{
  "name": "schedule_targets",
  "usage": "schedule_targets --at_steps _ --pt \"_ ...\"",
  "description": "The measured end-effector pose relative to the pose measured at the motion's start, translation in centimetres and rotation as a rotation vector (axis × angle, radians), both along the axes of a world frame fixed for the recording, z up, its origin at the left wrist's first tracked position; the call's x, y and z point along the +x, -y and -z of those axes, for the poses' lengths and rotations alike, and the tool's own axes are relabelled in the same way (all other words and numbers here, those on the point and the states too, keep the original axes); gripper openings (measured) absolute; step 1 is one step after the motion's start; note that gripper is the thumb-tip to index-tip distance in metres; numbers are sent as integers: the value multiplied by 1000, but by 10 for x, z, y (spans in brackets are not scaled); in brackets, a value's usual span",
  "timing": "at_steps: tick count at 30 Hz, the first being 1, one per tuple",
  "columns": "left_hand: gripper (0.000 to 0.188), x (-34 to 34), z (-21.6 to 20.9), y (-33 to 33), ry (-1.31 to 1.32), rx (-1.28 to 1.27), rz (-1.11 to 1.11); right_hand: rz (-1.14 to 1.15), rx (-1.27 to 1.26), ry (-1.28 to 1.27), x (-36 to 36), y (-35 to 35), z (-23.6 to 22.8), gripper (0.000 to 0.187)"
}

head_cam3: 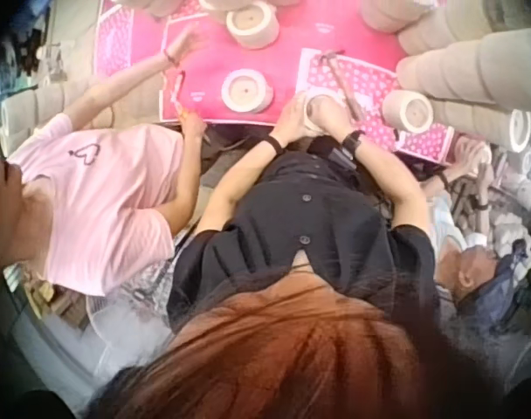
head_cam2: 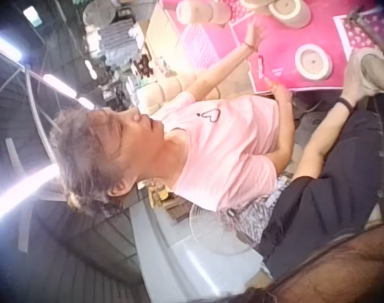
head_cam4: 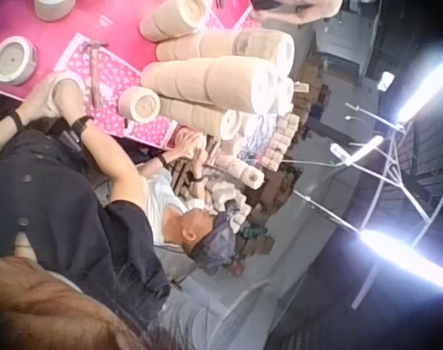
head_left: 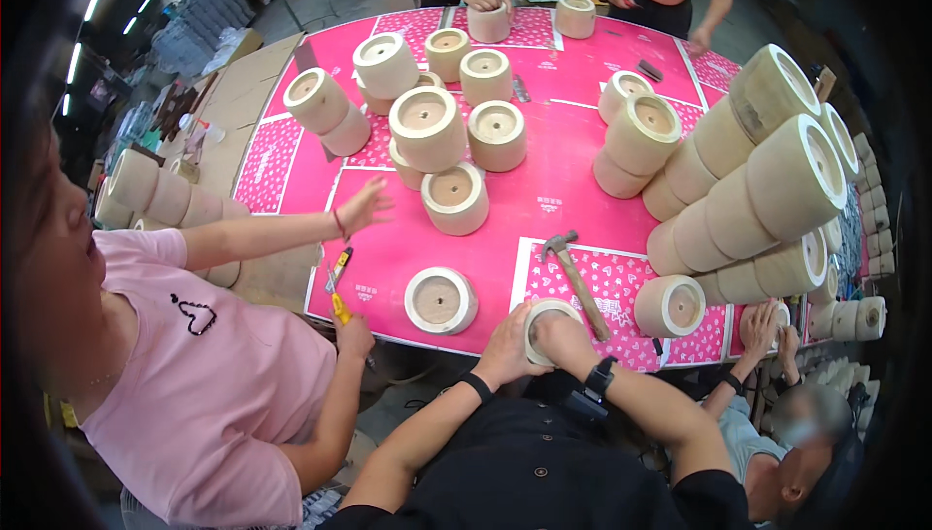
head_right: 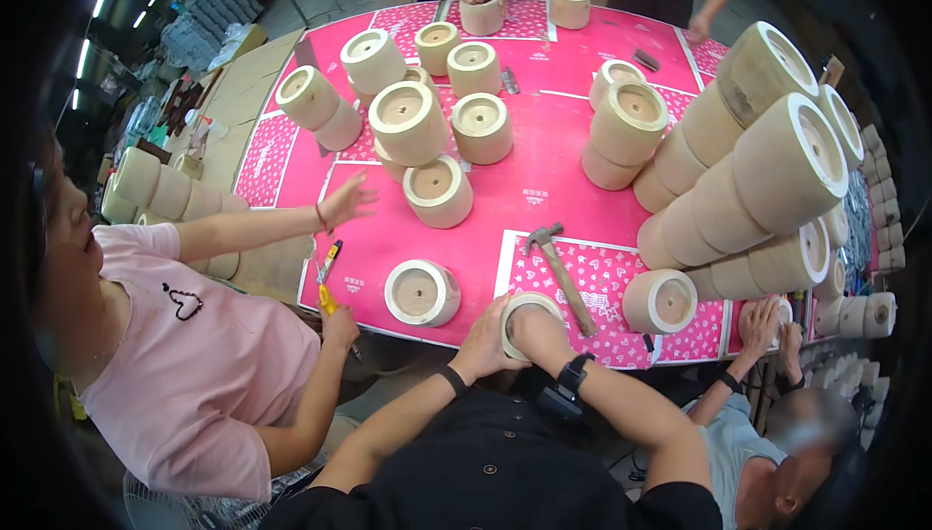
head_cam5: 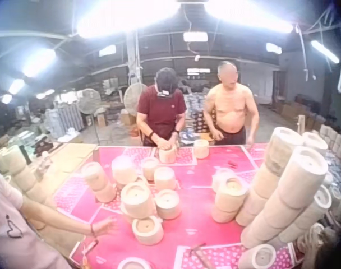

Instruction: Workers in a manufacturing facility assemble and finish wooden cylindrical components on a workbench.

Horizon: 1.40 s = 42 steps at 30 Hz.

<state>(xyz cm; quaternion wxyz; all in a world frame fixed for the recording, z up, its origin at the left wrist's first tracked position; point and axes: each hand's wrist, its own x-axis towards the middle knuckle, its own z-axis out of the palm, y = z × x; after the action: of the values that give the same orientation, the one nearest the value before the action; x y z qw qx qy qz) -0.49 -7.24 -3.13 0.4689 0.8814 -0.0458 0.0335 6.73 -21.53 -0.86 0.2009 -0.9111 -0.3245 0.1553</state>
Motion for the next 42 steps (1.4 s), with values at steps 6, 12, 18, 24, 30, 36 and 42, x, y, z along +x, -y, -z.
schedule_targets --at_steps 6,12,18,24,30,36,42 --pt "122 -3 4 -1 9 54 6 376 136 20 -18 5 -12 17" --pt "119 -2 9 1 23 74 6 -217 -19 -19 -18 23 -22 14" --pt "122 -2 -6 -2 -57 32 11 -487 -39 196 13 33 -50 18" --pt "120 -4 6 -2 27 40 0 -638 58 542 30 27 -27 20" --pt "122 -6 -1 4 -29 106 -41 -304 -406 344 -13 28 -37 22" --pt "120 -6 2 10 -5 121 -57 -226 207 44 -20 35 22 13" --pt "120 -13 1 32 4 70 -165 1069 815 -822 -37 11 -24 18"
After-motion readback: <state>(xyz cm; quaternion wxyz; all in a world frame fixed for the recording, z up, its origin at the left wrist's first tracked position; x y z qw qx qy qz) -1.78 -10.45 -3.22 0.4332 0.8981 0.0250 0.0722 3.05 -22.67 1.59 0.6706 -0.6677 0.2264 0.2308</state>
